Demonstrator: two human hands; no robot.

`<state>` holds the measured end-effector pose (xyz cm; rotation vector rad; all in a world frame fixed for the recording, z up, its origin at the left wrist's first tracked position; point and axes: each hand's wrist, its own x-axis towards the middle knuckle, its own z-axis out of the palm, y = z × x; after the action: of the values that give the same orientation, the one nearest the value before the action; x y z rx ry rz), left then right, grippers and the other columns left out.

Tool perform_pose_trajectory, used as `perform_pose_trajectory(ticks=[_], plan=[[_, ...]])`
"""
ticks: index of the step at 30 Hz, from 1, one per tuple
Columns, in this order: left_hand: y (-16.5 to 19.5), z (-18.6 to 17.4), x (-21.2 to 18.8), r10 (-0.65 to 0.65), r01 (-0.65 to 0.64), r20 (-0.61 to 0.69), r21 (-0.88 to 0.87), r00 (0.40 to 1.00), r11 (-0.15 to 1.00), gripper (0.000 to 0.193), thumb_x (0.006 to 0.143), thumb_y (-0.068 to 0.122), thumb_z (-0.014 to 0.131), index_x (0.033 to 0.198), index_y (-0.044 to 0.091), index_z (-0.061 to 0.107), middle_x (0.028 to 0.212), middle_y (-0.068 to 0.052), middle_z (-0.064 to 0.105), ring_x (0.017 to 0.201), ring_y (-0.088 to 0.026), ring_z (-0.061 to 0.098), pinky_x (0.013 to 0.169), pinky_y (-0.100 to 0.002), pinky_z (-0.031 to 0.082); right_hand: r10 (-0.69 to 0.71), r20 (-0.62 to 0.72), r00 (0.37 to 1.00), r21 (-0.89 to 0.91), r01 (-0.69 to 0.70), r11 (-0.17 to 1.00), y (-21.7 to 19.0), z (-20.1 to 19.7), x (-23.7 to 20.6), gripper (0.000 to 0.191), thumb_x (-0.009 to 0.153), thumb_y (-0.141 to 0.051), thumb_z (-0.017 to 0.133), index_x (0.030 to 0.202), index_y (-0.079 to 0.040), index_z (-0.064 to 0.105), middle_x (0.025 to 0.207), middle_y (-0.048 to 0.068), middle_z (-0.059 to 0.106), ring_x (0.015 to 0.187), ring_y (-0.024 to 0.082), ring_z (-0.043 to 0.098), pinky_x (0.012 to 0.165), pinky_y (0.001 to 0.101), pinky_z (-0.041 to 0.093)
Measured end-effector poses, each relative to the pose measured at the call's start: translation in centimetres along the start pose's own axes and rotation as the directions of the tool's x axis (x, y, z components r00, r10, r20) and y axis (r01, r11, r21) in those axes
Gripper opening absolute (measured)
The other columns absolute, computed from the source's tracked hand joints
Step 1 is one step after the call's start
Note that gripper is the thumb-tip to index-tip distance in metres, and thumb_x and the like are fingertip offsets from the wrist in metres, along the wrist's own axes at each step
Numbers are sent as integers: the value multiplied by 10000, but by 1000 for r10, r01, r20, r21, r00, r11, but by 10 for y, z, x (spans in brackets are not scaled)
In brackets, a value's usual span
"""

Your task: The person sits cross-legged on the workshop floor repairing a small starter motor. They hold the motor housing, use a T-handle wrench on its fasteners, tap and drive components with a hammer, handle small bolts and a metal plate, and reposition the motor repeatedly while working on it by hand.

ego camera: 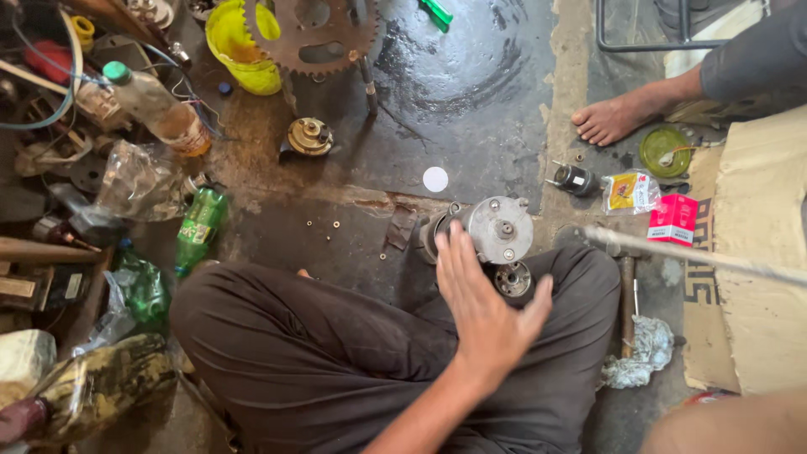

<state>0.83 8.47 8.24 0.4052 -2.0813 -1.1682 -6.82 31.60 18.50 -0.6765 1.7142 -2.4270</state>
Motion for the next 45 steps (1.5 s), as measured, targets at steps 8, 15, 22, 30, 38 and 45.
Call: perform_pose_trajectory(ticks=[8, 15, 22, 30, 38, 45], plan=[[-27, 15, 27, 38, -43, -44, -120, 998, 992, 753, 743, 265, 952, 1367, 40, 595, 1405, -182, 620, 1292, -383, 622, 1121, -458, 494, -17, -81, 997, -41, 14, 999, 8, 45, 60, 238, 1045, -339, 460, 976, -112, 449, 649, -9, 311, 525, 113, 287, 552, 322, 306], [-28, -3, 41, 102, -97, 62, -79, 993, 992, 710, 722, 295, 946, 1322, 72, 639, 1373, -175, 633, 1171, -365, 669, 991, -436, 545, 12, 72, 997, -166, 0, 986, 0, 94, 87, 358, 1035, -496, 364, 1033, -144, 431, 532, -47, 234, 396, 71, 189, 440, 326, 258], [-16, -23, 59, 101, -110, 249, 19, 963, 994, 763, 702, 345, 925, 1340, 79, 602, 1289, -163, 609, 1142, -375, 626, 967, -458, 505, -22, 142, 990, -214, 53, 975, -8, 99, 91, 424, 1041, -559, 385, 1134, -146, 393, 508, -46, 238, 429, 80, 191, 481, 316, 231], [-16, -9, 103, 335, -369, 553, -52, 763, 928, 726, 683, 368, 891, 1265, 71, 576, 1160, -126, 604, 1078, -365, 628, 919, -481, 494, 114, 503, 857, -88, -81, 993, -34, 117, 133, 342, 1062, -363, 526, 1136, -30, 517, 579, 31, 412, 509, 103, 336, 550, 344, 351], [-2, 8, 99, 62, -362, 714, 277, 697, 890, 748, 544, 265, 931, 1117, 41, 504, 1065, -173, 557, 935, -381, 639, 734, -460, 555, 51, 101, 994, -991, 97, 91, -83, 143, 123, 406, 976, -259, 510, 1293, -25, 608, 851, 111, 585, 742, 220, 581, 672, 425, 453], [-10, 6, 107, 85, -367, 802, 173, 591, 914, 735, 534, 221, 898, 1128, 37, 506, 1085, -205, 549, 868, -436, 634, 725, -505, 541, -326, 312, 893, -643, -55, -764, -49, 183, 108, 370, 986, -420, 719, 1093, -77, 629, 907, 63, 665, 709, 220, 639, 621, 366, 459]])
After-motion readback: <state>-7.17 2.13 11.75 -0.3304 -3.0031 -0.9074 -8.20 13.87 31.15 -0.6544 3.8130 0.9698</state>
